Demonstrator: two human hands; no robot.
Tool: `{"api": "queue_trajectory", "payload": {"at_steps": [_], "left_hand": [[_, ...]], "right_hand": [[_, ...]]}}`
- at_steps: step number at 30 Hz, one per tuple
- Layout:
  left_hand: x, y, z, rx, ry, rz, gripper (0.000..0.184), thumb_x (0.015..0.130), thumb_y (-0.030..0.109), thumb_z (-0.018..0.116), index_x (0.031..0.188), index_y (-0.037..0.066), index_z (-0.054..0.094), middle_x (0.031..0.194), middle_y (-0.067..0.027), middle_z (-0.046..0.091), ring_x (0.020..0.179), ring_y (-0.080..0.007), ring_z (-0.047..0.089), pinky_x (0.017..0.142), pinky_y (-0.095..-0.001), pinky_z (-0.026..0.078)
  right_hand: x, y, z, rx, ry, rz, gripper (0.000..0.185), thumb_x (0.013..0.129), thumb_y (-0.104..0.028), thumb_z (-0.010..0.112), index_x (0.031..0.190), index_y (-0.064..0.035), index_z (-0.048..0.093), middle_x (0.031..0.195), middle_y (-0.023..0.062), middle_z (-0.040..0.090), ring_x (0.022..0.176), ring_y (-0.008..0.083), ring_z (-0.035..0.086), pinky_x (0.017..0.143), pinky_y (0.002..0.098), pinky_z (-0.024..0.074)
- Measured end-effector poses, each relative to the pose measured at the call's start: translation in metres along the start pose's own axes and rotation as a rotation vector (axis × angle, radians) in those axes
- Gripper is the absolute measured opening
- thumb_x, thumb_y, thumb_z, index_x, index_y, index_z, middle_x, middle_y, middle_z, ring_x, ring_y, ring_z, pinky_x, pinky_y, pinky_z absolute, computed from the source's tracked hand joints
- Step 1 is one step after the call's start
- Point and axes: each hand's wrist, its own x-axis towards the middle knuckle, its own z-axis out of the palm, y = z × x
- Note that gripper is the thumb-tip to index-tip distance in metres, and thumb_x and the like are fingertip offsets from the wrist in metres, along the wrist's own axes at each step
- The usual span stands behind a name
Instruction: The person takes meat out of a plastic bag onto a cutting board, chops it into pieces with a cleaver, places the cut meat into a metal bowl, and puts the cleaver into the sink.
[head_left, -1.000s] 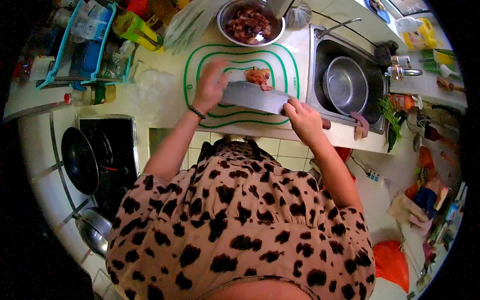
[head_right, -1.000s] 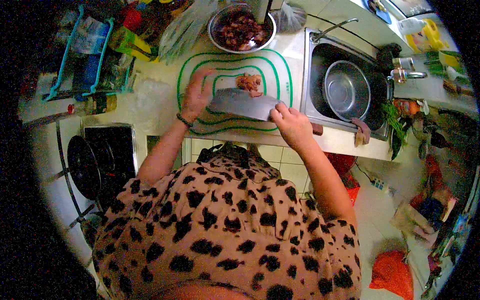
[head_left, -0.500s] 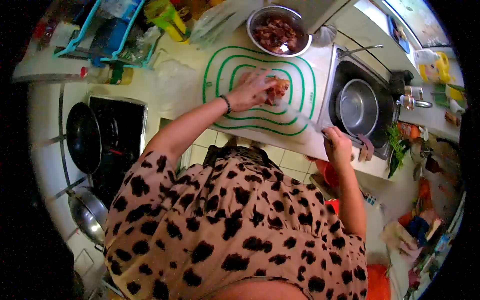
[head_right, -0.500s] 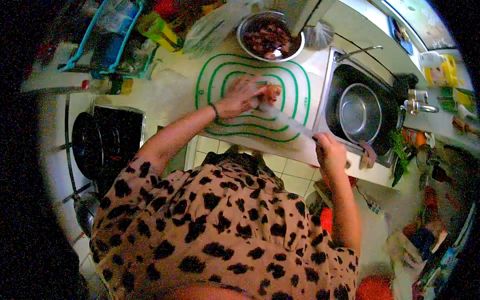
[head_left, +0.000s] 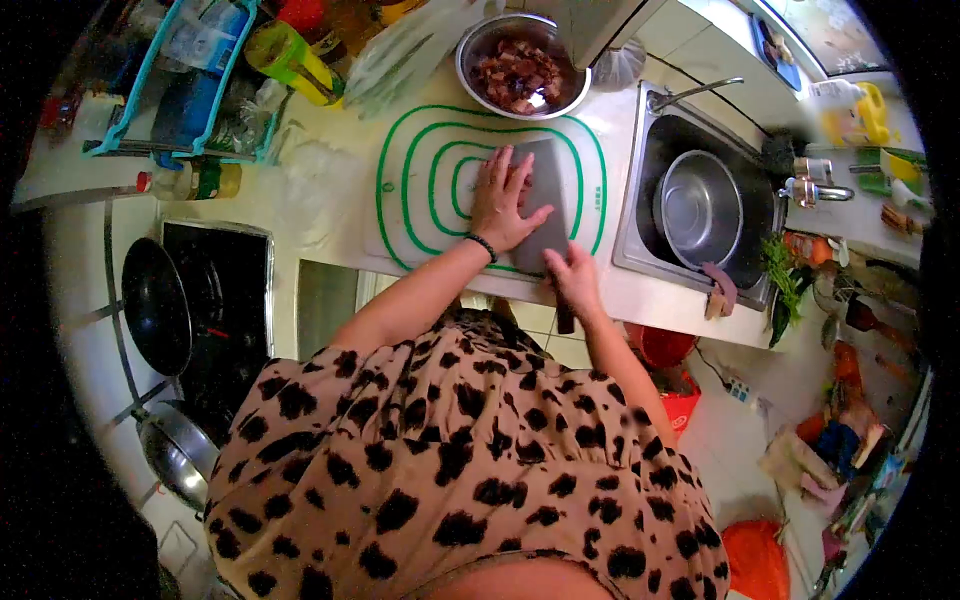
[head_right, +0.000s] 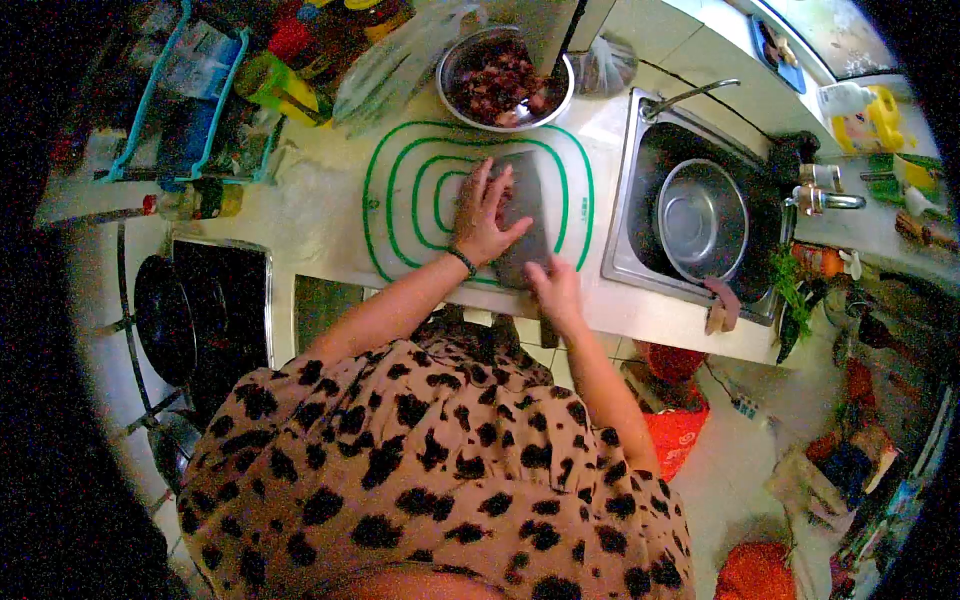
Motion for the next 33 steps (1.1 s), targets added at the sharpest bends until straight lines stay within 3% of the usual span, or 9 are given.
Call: {"api": "queue_trajectory", "payload": {"at_steps": [5,10,13,18,20,23,26,30,33], "left_hand": [[-0.016,-0.011,-0.013,-0.133,0.168,-0.135,0.056,0.076,0.022,0.072,0.127,0.012,0.053,0.143,-0.0163,0.037,0.132,-0.0407,0.032,0.108,-0.0528,0.027],[0.018,0.022,-0.06,0.037,0.257,-0.014,0.047,0.079,0.018,0.069,0.123,0.01,0.053,0.137,-0.017,0.04,0.126,-0.0402,0.036,0.106,-0.0515,0.029],[0.093,0.021,-0.061,-0.075,0.415,0.172,0.027,0.081,0.017,0.067,0.102,0.007,0.053,0.114,-0.0163,0.048,0.11,-0.0381,0.044,0.094,-0.0492,0.036],[0.194,-0.053,-0.012,-0.173,0.284,0.061,0.023,0.085,0.02,0.064,0.103,0.007,0.058,0.109,-0.0163,0.058,0.108,-0.0357,0.05,0.097,-0.0499,0.035],[0.203,-0.087,0.009,0.294,0.161,0.15,0.024,0.087,0.027,0.063,0.101,0.008,0.062,0.119,-0.0157,0.058,0.112,-0.036,0.052,0.097,-0.0501,0.038],[0.215,-0.095,-0.007,0.214,0.081,0.341,0.029,0.088,0.032,0.061,0.103,0.008,0.065,0.125,-0.0145,0.057,0.119,-0.0356,0.049,0.101,-0.0522,0.035],[0.228,-0.108,-0.015,-0.12,-0.017,0.223,0.028,0.086,0.034,0.06,0.102,0.012,0.068,0.136,-0.0105,0.05,0.131,-0.0323,0.038,0.107,-0.0558,0.025],[0.191,-0.042,-0.068,0.309,0.151,0.379,0.029,0.085,0.03,0.062,0.113,0.021,0.065,0.148,-0.0113,0.034,0.135,-0.0346,0.031,0.106,-0.0611,0.023],[0.166,-0.027,-0.075,0.036,-0.102,0.325,0.048,0.085,0.032,0.063,0.13,0.017,0.054,0.151,-0.0107,0.028,0.138,-0.0338,0.029,0.11,-0.0617,0.015]], "right_hand": [[-0.002,0.007,0.041,0.059,-0.08,-0.181,0.029,0.087,-0.018,0.067,0.105,0.0037,0.061,0.069,0.0097,0.065,0.057,0.0158,0.058,0.055,0.0322,0.0465],[-0.033,-0.086,0.019,-0.088,-0.086,-0.293,0.022,0.091,-0.013,0.062,0.105,0.0028,0.059,0.067,0.002,0.06,0.057,0.011,0.054,0.052,0.0276,0.044],[-0.027,-0.134,0.004,0.039,0.038,-0.183,0.016,0.09,-0.013,0.062,0.093,0.0019,0.058,0.062,0.0043,0.059,0.053,0.0117,0.054,0.05,0.0271,0.0429],[-0.006,-0.138,-0.029,0.035,0.212,-0.217,0.017,0.09,-0.012,0.062,0.099,0.001,0.061,0.066,0.006,0.062,0.05,0.0119,0.056,0.046,0.0272,0.0444],[-0.017,-0.131,-0.041,0.122,0.238,-0.194,0.014,0.09,-0.011,0.062,0.095,0.001,0.059,0.065,0.0037,0.059,0.049,0.01,0.053,0.045,0.0255,0.0414],[-0.036,-0.115,-0.056,0.121,0.288,-0.161,0.011,0.091,-0.01,0.061,0.094,0.0003,0.058,0.068,0.0031,0.06,0.051,0.0094,0.052,0.045,0.0248,0.0403],[-0.05,-0.102,-0.064,0.167,0.256,-0.121,0.014,0.092,-0.011,0.059,0.101,-0.0006,0.058,0.07,0.0009,0.058,0.052,0.0087,0.051,0.046,0.0232,0.04],[-0.054,-0.084,-0.065,0.419,0.14,0.039,0.017,0.091,-0.013,0.061,0.103,-0.0026,0.056,0.073,0.0025,0.058,0.053,0.0105,0.052,0.046,0.024,0.0395],[-0.056,-0.086,-0.059,0.507,0.113,0.063,0.018,0.091,-0.015,0.062,0.102,-0.003,0.055,0.073,0.0025,0.056,0.053,0.0113,0.052,0.046,0.0241,0.0399]]}}
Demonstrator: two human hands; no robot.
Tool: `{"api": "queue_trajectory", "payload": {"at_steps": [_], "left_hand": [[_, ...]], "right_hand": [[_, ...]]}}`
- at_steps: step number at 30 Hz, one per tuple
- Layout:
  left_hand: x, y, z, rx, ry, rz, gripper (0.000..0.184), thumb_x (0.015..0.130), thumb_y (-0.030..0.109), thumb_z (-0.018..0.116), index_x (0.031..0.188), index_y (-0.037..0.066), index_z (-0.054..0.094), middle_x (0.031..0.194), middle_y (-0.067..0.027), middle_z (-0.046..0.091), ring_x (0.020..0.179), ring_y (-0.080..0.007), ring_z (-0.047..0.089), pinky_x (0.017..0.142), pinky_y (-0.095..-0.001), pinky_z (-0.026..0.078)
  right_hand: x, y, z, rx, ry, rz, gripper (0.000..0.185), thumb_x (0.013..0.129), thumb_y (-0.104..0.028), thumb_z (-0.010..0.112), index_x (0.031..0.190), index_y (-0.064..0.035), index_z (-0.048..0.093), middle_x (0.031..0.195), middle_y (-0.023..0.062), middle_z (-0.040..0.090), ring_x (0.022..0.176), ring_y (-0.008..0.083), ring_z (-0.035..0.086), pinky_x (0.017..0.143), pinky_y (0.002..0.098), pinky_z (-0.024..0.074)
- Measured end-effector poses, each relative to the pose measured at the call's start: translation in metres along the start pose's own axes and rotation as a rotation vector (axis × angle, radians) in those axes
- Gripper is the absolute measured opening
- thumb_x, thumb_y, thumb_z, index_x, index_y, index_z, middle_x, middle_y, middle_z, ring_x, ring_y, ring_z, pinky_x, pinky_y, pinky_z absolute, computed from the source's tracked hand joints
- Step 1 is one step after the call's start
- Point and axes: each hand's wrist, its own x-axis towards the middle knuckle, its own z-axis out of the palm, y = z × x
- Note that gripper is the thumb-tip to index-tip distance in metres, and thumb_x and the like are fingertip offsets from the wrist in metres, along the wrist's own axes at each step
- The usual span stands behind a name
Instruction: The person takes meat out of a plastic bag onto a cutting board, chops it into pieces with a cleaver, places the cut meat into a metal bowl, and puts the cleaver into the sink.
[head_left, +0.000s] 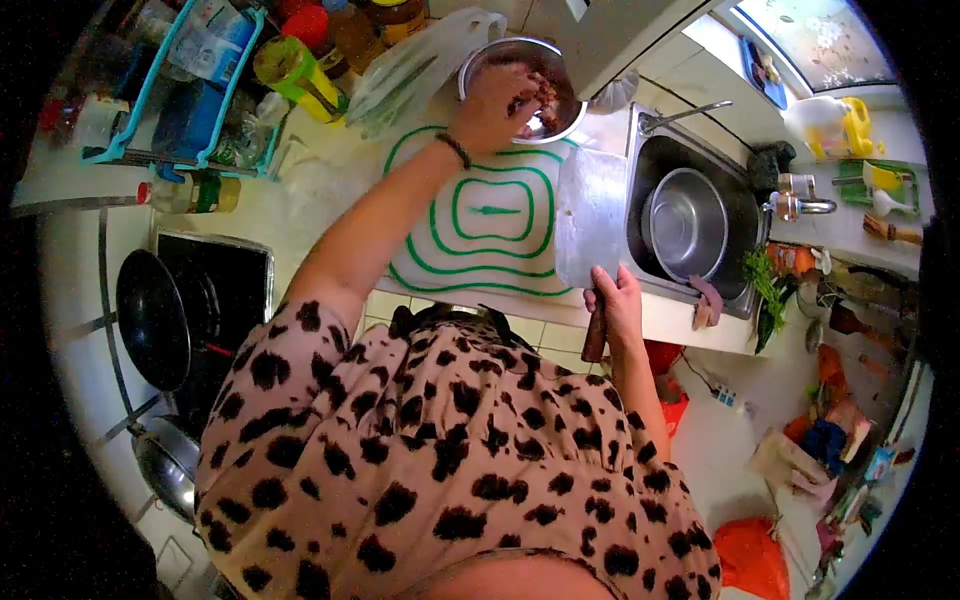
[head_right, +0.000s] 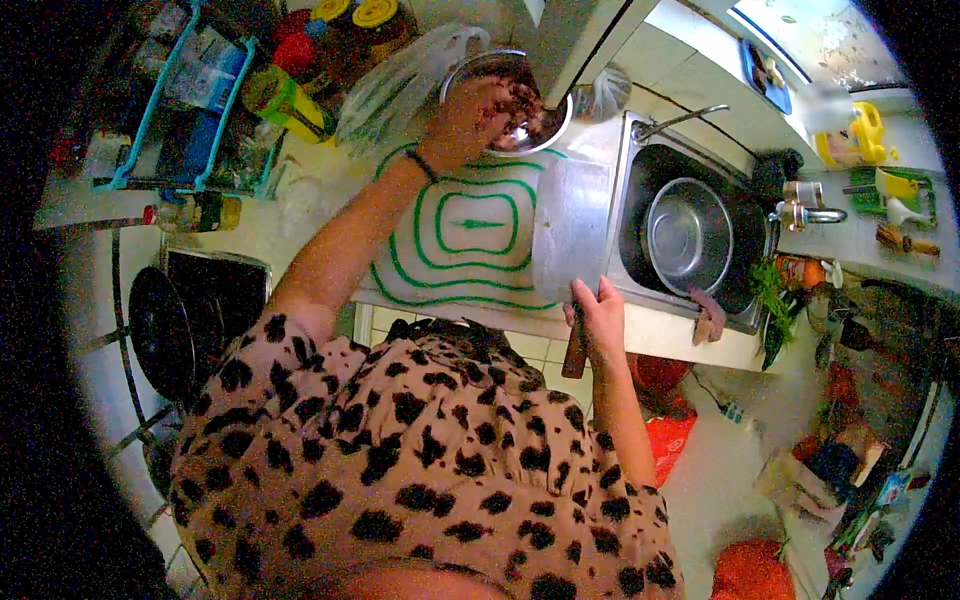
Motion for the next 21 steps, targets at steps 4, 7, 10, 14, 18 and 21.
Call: {"api": "queue_trajectory", "payload": {"at_steps": [4,7,10,14,18,21], "left_hand": [[-0.04,0.08,0.0,-0.014,-0.221,0.18,0.066,0.088,0.046,0.055,0.143,0.014,0.038,0.155,-0.01,0.022,0.144,-0.0277,0.018,0.112,-0.0616,0.006],[-0.055,0.109,0.015,0.067,-0.33,0.328,0.076,0.088,0.055,0.048,0.148,0.013,0.029,0.157,-0.0092,0.016,0.146,-0.0255,0.013,0.113,-0.0601,0.004],[-0.04,0.097,0.02,0.039,-0.393,0.353,0.082,0.088,0.06,0.045,0.15,0.012,0.022,0.159,-0.0084,0.012,0.147,-0.0241,0.009,0.113,-0.0603,0.001],[-0.006,0.053,0.037,-0.023,-0.214,0.167,0.087,0.087,0.063,0.043,0.151,0.011,0.016,0.159,-0.0083,0.008,0.147,-0.0228,0.005,0.112,-0.0609,0.0],[0.008,-0.026,0.083,0.2,-0.074,-0.234,0.078,0.087,0.055,0.052,0.147,0.01,0.03,0.153,-0.0134,0.028,0.143,-0.0244,0.022,0.112,-0.0622,0.002],[0.028,-0.017,0.017,0.169,-0.255,-0.256,0.054,0.082,0.029,0.063,0.133,0.018,0.05,0.134,-0.0081,0.055,0.128,-0.0278,0.046,0.111,-0.0582,0.007]], "right_hand": [[0.014,-0.007,0.017,0.086,-0.025,-0.014,0.018,0.091,-0.017,0.062,0.1,-0.0037,0.054,0.073,0.0022,0.056,0.054,0.0115,0.052,0.047,0.0241,0.0402],[0.033,-0.021,0.031,0.05,-0.061,-0.076,0.016,0.091,-0.017,0.062,0.097,-0.0041,0.054,0.071,0.0016,0.057,0.053,0.0103,0.052,0.047,0.0233,0.0402],[0.046,-0.037,0.043,-0.042,-0.103,-0.239,0.013,0.092,-0.015,0.06,0.099,-0.0043,0.055,0.066,0.0002,0.056,0.049,0.0084,0.048,0.046,0.0228,0.0378],[0.06,-0.055,0.049,-0.105,-0.017,-0.301,0.008,0.092,-0.011,0.058,0.095,-0.0034,0.056,0.07,0.0016,0.059,0.052,0.0091,0.052,0.046,0.0239,0.0396],[0.054,-0.051,0.044,0.008,0.064,-0.271,0.009,0.091,-0.011,0.06,0.091,-0.0024,0.056,0.066,0.0002,0.056,0.049,0.0092,0.05,0.044,0.0247,0.0395],[0.058,-0.027,0.016,-0.303,0.152,-0.36,0.012,0.09,-0.012,0.062,0.087,-0.0019,0.055,0.063,-0.0004,0.054,0.048,0.0095,0.05,0.043,0.0246,0.0394]]}}
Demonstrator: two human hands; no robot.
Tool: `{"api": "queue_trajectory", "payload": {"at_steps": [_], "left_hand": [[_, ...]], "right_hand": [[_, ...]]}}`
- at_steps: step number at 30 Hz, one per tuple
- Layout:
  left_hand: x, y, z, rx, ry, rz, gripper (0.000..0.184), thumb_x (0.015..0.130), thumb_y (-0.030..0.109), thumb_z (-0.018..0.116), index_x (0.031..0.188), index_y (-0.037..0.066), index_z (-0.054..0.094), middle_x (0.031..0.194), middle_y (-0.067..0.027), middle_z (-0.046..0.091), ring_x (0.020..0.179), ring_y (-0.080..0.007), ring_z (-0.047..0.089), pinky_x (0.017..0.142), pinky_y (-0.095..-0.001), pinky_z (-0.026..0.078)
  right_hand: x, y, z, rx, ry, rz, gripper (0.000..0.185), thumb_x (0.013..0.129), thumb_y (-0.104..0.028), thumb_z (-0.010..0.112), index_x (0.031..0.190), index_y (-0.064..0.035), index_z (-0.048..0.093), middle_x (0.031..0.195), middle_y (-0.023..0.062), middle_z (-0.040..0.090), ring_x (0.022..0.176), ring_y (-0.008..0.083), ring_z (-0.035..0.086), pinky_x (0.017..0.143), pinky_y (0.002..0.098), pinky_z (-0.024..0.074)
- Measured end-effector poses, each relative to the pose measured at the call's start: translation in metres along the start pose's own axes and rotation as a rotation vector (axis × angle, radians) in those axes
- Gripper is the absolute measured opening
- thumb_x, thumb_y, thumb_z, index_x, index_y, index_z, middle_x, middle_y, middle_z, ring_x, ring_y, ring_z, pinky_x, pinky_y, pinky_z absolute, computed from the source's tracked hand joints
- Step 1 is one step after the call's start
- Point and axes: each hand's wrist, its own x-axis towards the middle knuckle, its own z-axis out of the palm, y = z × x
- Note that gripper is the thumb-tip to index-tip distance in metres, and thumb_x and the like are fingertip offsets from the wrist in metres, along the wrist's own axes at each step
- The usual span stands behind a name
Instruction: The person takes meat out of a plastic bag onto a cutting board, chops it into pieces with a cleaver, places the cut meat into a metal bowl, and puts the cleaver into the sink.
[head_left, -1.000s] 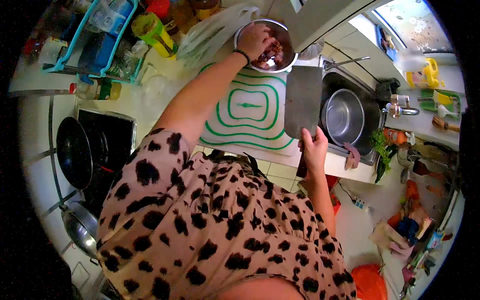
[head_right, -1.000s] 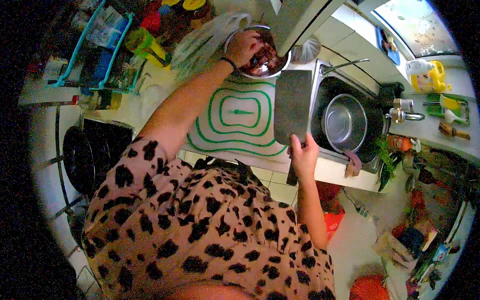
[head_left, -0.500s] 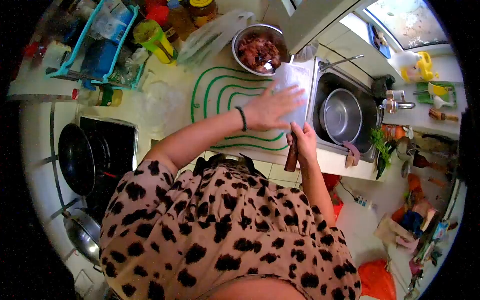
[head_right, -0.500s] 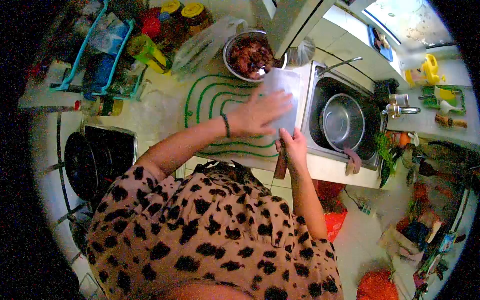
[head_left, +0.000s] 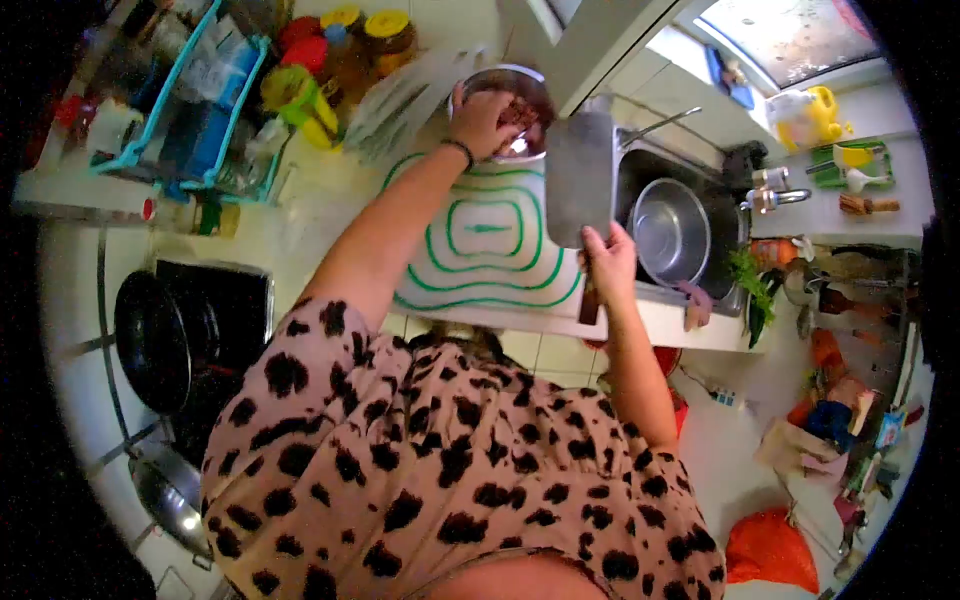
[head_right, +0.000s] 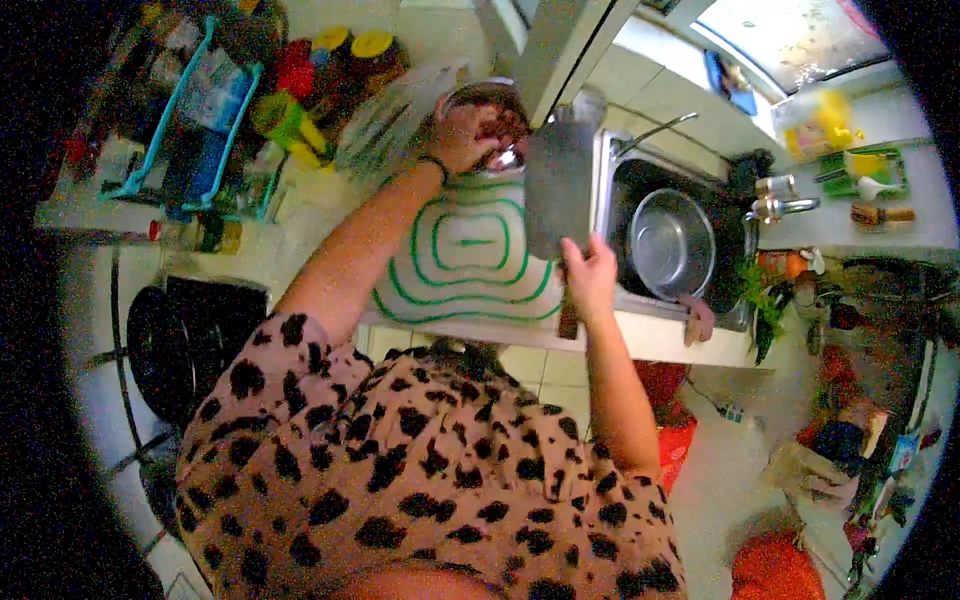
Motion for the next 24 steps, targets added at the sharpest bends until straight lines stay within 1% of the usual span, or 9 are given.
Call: {"api": "queue_trajectory", "payload": {"at_steps": [2,4,6,7,10,12,15,19,24], "left_hand": [[0.009,-0.023,0.007,-0.06,0.158,0.1,0.04,0.079,0.027,0.064,0.118,0.024,0.06,0.109,-0.0006,0.069,0.11,-0.0271,0.06,0.109,-0.0587,0.011],[0.008,-0.033,0.004,0.102,-0.189,0.055,0.054,0.078,0.019,0.06,0.13,0.027,0.052,0.131,-0.0128,0.054,0.126,-0.029,0.047,0.107,-0.0665,0.01],[-0.009,-0.026,0.009,0.218,0.224,0.296,0.063,0.076,0.015,0.061,0.136,0.029,0.048,0.146,-0.0165,0.036,0.136,-0.0334,0.032,0.104,-0.0721,0.013],[-0.013,-0.02,-0.009,0.123,0.082,0.242,0.067,0.078,0.017,0.063,0.14,0.032,0.043,0.153,-0.0166,0.019,0.141,-0.0376,0.02,0.109,-0.065,0.019],[-0.052,-0.026,-0.035,-0.225,0.165,0.291,0.061,0.079,0.019,0.066,0.136,0.025,0.048,0.149,-0.0178,0.029,0.138,-0.0371,0.028,0.113,-0.0511,0.025],[-0.102,-0.048,-0.029,-0.325,0.206,0.05,0.053,0.079,0.019,0.068,0.129,0.014,0.053,0.138,-0.02,0.044,0.132,-0.036,0.037,0.11,-0.0406,0.031],[-0.193,-0.058,-0.015,-0.329,0.254,-0.401,0.029,0.078,0.014,0.068,0.104,0.004,0.059,0.09,-0.0138,0.06,0.082,-0.0301,0.058,0.074,-0.0396,0.048],[-0.264,-0.03,0.0,-0.289,0.075,-0.776,0.034,0.078,0.017,0.066,0.107,0.003,0.054,0.08,-0.013,0.062,0.078,-0.0304,0.062,0.069,-0.0413,0.049],[-0.255,0.041,-0.017,-0.208,-0.033,-0.865,0.054,0.079,0.027,0.069,0.12,0.001,0.048,0.085,-0.0159,0.068,0.088,-0.0335,0.065,0.078,-0.0437,0.051]], "right_hand": [[-0.015,-0.009,-0.006,-0.105,-0.007,-0.073,0.015,0.088,-0.014,0.064,0.086,-0.0018,0.056,0.059,0.0044,0.054,0.05,0.0132,0.053,0.046,0.0295,0.0427],[-0.022,0.004,-0.012,-0.395,0.058,-0.267,0.007,0.086,-0.008,0.062,0.088,-0.0031,0.057,0.062,0.0114,0.056,0.054,0.0245,0.057,0.053,0.0345,0.0469],[-0.029,0.007,-0.024,-0.574,0.049,-0.394,0.01,0.084,-0.006,0.061,0.093,-0.0053,0.058,0.071,0.0131,0.058,0.06,0.0303,0.058,0.057,0.0376,0.0479],[-0.035,0.009,-0.029,-0.757,0.042,-0.517,0.017,0.082,-0.003,0.06,0.098,-0.0075,0.059,0.08,0.0148,0.059,0.066,0.0361,0.059,0.06,0.0406,0.049],[-0.05,0.008,-0.033,-0.942,0.068,-0.484,0.027,0.079,-0.002,0.06,0.104,-0.0117,0.058,0.095,0.0132,0.056,0.074,0.039,0.06,0.061,0.0447,0.0494],[-0.056,0.02,-0.04,-1.018,0.038,-0.411,0.028,0.078,-0.004,0.059,0.104,-0.0124,0.054,0.101,0.0137,0.051,0.074,0.0381,0.06,0.06,0.0479,0.0487],[-0.057,0.04,-0.052,-1.127,0.14,-0.34,0.019,0.081,-0.005,0.056,0.096,-0.0109,0.048,0.097,0.0139,0.049,0.071,0.0386,0.059,0.057,0.0492,0.0479],[-0.055,0.061,-0.08,-1.176,0.138,-0.346,0.012,0.083,-0.006,0.052,0.094,-0.0094,0.047,0.096,0.0156,0.05,0.072,0.0383,0.059,0.058,0.0488,0.0481],[-0.064,0.054,-0.107,-1.179,0.067,-0.326,0.014,0.084,-0.012,0.052,0.098,-0.0101,0.051,0.095,0.0148,0.052,0.076,0.0335,0.061,0.063,0.0458,0.0502]]}}
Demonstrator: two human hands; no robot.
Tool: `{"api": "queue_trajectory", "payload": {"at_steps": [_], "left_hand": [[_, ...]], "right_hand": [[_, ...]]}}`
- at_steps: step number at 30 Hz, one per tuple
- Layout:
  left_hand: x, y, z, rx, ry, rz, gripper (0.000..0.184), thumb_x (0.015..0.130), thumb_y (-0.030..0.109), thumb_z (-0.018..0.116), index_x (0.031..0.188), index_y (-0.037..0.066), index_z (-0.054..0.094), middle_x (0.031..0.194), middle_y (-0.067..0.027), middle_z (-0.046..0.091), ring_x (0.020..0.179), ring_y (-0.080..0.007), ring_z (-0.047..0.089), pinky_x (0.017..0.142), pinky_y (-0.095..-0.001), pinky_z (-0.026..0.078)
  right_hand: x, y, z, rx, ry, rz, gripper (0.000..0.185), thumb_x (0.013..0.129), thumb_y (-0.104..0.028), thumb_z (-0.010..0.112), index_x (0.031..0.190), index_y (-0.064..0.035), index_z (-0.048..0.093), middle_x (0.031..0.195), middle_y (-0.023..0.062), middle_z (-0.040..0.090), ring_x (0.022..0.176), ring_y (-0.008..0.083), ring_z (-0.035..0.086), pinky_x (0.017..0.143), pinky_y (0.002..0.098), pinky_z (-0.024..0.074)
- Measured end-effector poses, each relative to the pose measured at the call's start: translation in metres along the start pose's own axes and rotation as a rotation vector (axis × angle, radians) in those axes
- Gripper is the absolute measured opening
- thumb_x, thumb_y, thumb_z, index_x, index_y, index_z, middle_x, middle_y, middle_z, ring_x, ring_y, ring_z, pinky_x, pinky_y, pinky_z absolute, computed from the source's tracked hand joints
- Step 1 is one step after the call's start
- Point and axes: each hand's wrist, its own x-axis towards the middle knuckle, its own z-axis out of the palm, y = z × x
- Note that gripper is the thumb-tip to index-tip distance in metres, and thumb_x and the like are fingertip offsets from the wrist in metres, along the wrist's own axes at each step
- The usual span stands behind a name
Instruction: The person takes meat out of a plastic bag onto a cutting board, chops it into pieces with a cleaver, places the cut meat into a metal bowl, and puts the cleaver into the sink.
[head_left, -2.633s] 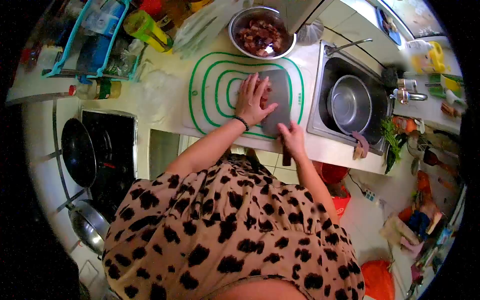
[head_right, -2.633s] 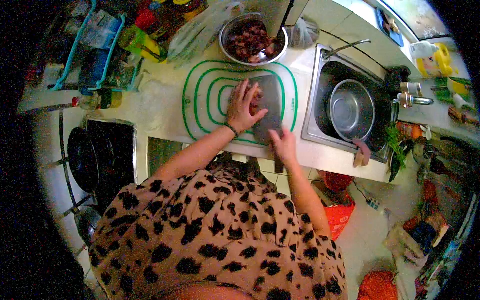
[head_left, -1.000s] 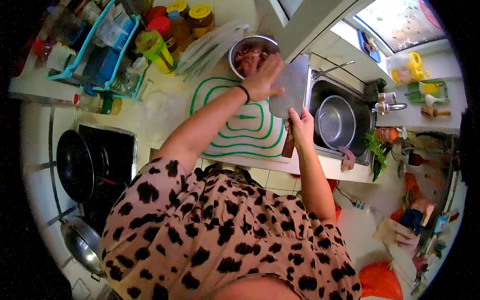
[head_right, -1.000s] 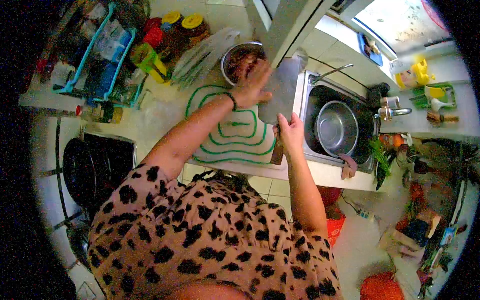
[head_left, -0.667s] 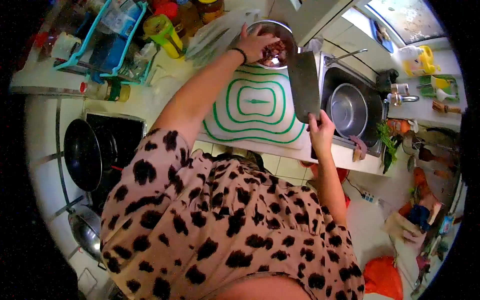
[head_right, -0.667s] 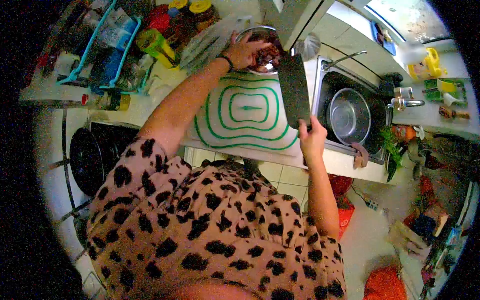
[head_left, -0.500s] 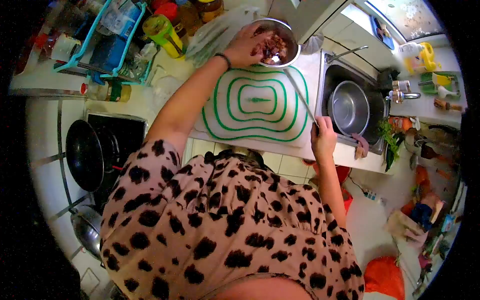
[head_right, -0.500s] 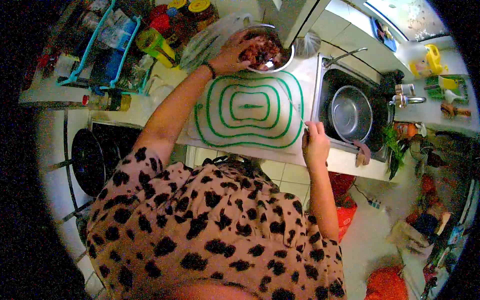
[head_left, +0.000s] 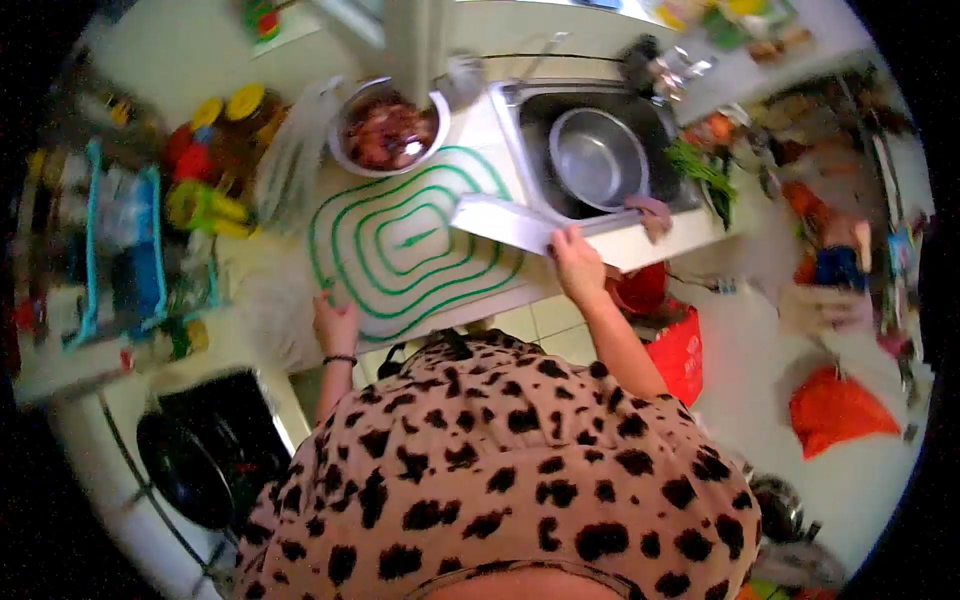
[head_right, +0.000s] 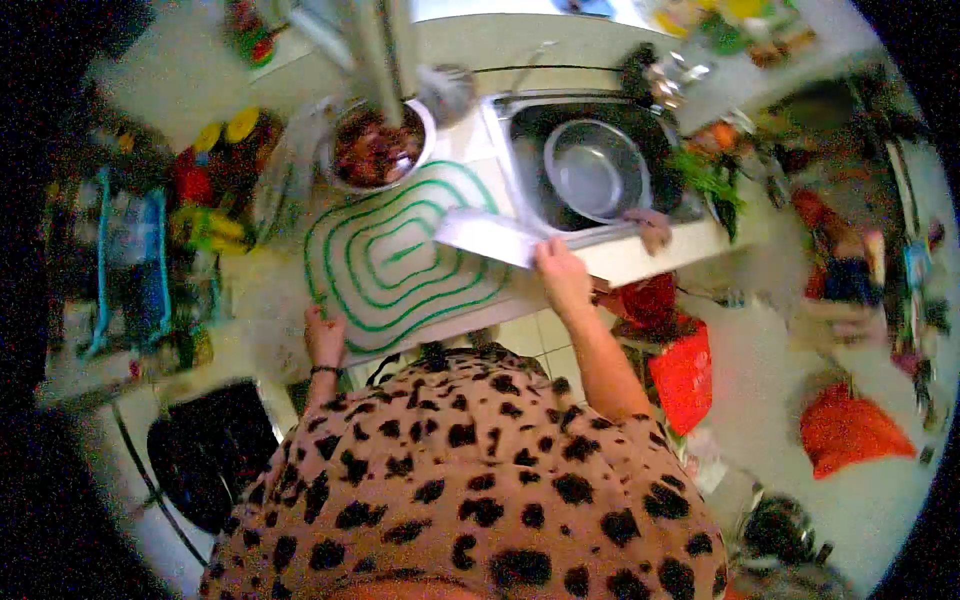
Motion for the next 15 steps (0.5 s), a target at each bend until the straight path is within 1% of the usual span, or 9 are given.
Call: {"api": "queue_trajectory", "payload": {"at_steps": [1,2,3,4,5,7,11,13,15], "left_hand": [[-0.003,0.007,0.002,0.099,0.001,0.001,0.058,0.079,0.031,0.07,0.121,0.0,0.048,0.094,-0.0183,0.068,0.093,-0.0342,0.064,0.082,-0.0449,0.05],[-0.006,0.012,0.006,0.097,-0.016,0.029,0.058,0.079,0.031,0.07,0.121,0.0,0.048,0.094,-0.0183,0.068,0.093,-0.0342,0.064,0.082,-0.0449,0.05],[-0.004,0.018,0.013,0.196,-0.035,-0.004,0.06,0.078,0.035,0.071,0.121,-0.001,0.048,0.106,-0.0214,0.063,0.101,-0.0354,0.06,0.085,-0.0461,0.048],[-0.004,0.007,0.024,0.28,-0.033,-0.04,0.064,0.078,0.039,0.072,0.121,-0.002,0.048,0.119,-0.0244,0.058,0.109,-0.0366,0.057,0.089,-0.0472,0.047],[0.002,-0.018,0.043,0.269,-0.033,-0.025,0.064,0.078,0.039,0.072,0.121,-0.002,0.048,0.119,-0.0244,0.058,0.109,-0.0366,0.057,0.089,-0.0472,0.047],[0.03,-0.075,0.087,0.496,0.405,0.116,0.065,0.077,0.042,0.072,0.117,-0.004,0.048,0.132,-0.0271,0.047,0.119,-0.0376,0.05,0.094,-0.0487,0.044],[0.051,-0.094,0.068,0.605,0.357,0.033,0.075,0.074,0.044,0.075,0.121,-0.006,0.046,0.129,-0.0281,0.049,0.118,-0.0391,0.051,0.098,-0.0476,0.043],[0.057,-0.076,0.05,0.342,0.256,-0.189,0.082,0.07,0.048,0.077,0.123,-0.006,0.045,0.125,-0.0287,0.052,0.115,-0.0397,0.053,0.098,-0.047,0.044],[0.083,-0.086,0.039,0.221,0.168,-0.406,0.086,0.067,0.05,0.078,0.121,-0.007,0.045,0.12,-0.0284,0.056,0.111,-0.0399,0.056,0.097,-0.0459,0.045]], "right_hand": [[-0.002,0.006,-0.001,0.012,0.01,0.008,0.014,0.084,-0.012,0.052,0.098,-0.0101,0.051,0.093,0.0147,0.052,0.075,0.0333,0.061,0.063,0.0455,0.0504],[-0.004,0.015,0.001,0.031,0.019,0.004,0.013,0.084,-0.012,0.053,0.097,-0.0101,0.051,0.092,0.0146,0.052,0.075,0.033,0.061,0.063,0.0451,0.0507],[-0.004,0.025,-0.005,0.006,0.028,0.013,0.012,0.083,-0.013,0.053,0.095,-0.0097,0.05,0.089,0.0138,0.052,0.073,0.0321,0.062,0.062,0.0441,0.0509],[-0.007,0.033,-0.008,-0.013,0.042,0.022,0.012,0.083,-0.013,0.053,0.095,-0.0097,0.05,0.089,0.0138,0.052,0.073,0.0321,0.062,0.062,0.0441,0.0509],[-0.009,0.044,-0.014,-0.047,0.075,0.034,0.012,0.083,-0.013,0.054,0.094,-0.0094,0.05,0.088,0.0134,0.052,0.072,0.0317,0.062,0.061,0.0434,0.0509],[-0.007,0.079,-0.024,-0.137,0.131,0.026,0.012,0.081,-0.012,0.055,0.091,-0.0088,0.049,0.087,0.0126,0.052,0.072,0.0297,0.062,0.058,0.0414,0.0511],[0.024,0.181,-0.039,-0.323,0.116,-0.057,0.011,0.082,-0.01,0.055,0.09,-0.0087,0.048,0.092,0.0109,0.052,0.07,0.0262,0.064,0.056,0.0369,0.0532],[0.046,0.225,-0.029,-0.354,0.046,-0.057,0.009,0.083,-0.011,0.055,0.089,-0.0096,0.049,0.094,0.0105,0.052,0.065,0.0229,0.065,0.054,0.0338,0.0542],[0.069,0.261,-0.01,-0.327,0.06,-0.096,0.01,0.082,-0.011,0.055,0.089,-0.0093,0.049,0.092,0.0113,0.052,0.067,0.0247,0.064,0.055,0.0357,0.0532]]}}
